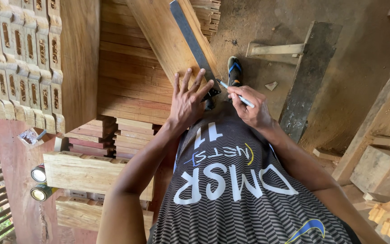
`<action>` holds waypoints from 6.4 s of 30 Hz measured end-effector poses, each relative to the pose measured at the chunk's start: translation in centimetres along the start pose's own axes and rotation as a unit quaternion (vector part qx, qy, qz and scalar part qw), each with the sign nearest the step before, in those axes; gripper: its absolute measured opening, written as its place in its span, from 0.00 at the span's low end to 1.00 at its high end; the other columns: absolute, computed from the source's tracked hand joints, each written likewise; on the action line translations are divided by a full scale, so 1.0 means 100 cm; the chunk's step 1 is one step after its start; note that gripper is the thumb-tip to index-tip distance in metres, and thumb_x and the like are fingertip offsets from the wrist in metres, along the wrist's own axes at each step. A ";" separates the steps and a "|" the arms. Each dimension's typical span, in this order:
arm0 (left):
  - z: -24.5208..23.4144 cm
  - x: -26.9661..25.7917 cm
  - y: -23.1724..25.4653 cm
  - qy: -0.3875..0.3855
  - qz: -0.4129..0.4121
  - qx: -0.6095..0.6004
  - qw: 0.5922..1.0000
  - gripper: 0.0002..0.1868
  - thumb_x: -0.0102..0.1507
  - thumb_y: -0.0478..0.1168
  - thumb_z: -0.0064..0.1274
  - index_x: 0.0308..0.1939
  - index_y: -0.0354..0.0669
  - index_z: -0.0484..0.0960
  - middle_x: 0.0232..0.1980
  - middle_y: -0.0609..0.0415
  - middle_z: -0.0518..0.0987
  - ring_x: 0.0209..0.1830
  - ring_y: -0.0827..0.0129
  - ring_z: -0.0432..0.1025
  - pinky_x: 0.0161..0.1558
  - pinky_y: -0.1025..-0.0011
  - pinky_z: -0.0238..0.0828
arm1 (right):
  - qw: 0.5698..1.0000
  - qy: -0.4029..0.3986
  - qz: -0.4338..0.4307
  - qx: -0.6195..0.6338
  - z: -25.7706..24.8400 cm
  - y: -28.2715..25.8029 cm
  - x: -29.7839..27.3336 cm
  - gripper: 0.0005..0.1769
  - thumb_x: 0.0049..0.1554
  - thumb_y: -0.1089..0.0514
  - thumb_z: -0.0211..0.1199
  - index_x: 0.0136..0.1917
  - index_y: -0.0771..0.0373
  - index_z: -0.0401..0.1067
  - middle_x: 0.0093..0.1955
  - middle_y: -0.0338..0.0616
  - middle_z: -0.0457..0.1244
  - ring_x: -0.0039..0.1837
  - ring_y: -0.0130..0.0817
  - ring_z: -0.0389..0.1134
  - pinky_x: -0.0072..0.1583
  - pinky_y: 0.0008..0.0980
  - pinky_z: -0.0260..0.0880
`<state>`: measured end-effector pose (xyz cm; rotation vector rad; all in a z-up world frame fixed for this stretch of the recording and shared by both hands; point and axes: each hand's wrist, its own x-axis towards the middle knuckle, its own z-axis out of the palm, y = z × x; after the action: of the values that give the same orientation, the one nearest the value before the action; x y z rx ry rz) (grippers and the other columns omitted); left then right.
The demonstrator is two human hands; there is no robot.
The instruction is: The person uses a metal square ruler and a white marker to draw straight lines on several rectangular wooden planks. They repeatedly position the ruler on the wood, draw a line along its edge, and then move to the next plank to repeat the process.
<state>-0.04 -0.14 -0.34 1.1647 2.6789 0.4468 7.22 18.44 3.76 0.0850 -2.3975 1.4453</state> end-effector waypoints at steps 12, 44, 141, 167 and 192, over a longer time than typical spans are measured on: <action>0.000 0.001 0.000 -0.003 -0.004 0.003 1.000 0.33 0.45 0.40 0.59 0.56 0.60 0.72 0.66 0.54 0.61 0.66 0.46 0.50 0.63 0.40 0.37 | 1.000 -0.017 0.002 -0.002 -0.001 -0.001 0.007 0.08 0.56 0.65 0.53 0.46 0.69 0.72 0.35 0.47 0.64 0.40 0.44 0.67 0.41 0.35 0.68; -0.058 0.123 -0.041 0.106 -0.537 -0.189 0.815 0.71 0.45 0.70 0.66 0.66 0.40 0.29 0.71 0.35 0.40 0.71 0.45 0.37 0.62 0.38 0.30 | 0.944 -0.044 0.325 0.024 -0.047 0.044 0.019 0.18 0.56 0.50 0.55 0.27 0.57 0.62 0.22 0.31 0.51 0.27 0.19 0.48 0.32 0.23 0.47; -0.009 -0.055 -0.039 0.095 -0.167 -0.194 0.962 0.08 0.56 0.39 0.52 0.39 0.46 0.73 0.28 0.50 0.72 0.31 0.53 0.70 0.34 0.64 0.63 | 0.981 -0.019 0.190 0.030 0.018 0.037 0.016 0.09 0.53 0.63 0.57 0.47 0.60 0.75 0.40 0.45 0.64 0.42 0.33 0.65 0.43 0.28 0.64; -0.014 -0.051 -0.040 0.067 -0.175 -0.201 0.962 0.08 0.58 0.39 0.50 0.40 0.45 0.74 0.29 0.49 0.73 0.32 0.52 0.71 0.36 0.63 0.64 | 0.961 -0.020 0.241 0.135 0.017 0.054 0.013 0.09 0.51 0.62 0.59 0.47 0.62 0.74 0.41 0.42 0.63 0.35 0.18 0.59 0.37 0.19 0.62; -0.009 -0.057 -0.045 0.092 -0.176 -0.182 0.963 0.06 0.57 0.41 0.51 0.35 0.46 0.72 0.27 0.50 0.72 0.29 0.56 0.71 0.35 0.65 0.65 | 0.922 -0.211 0.166 0.280 0.053 -0.009 0.036 0.17 0.57 0.58 0.49 0.45 0.77 0.70 0.38 0.58 0.65 0.40 0.39 0.68 0.39 0.30 0.70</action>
<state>0.51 -7.45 -0.81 0.5534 2.7107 0.9712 2.66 13.87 3.46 0.1456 -2.2929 2.4669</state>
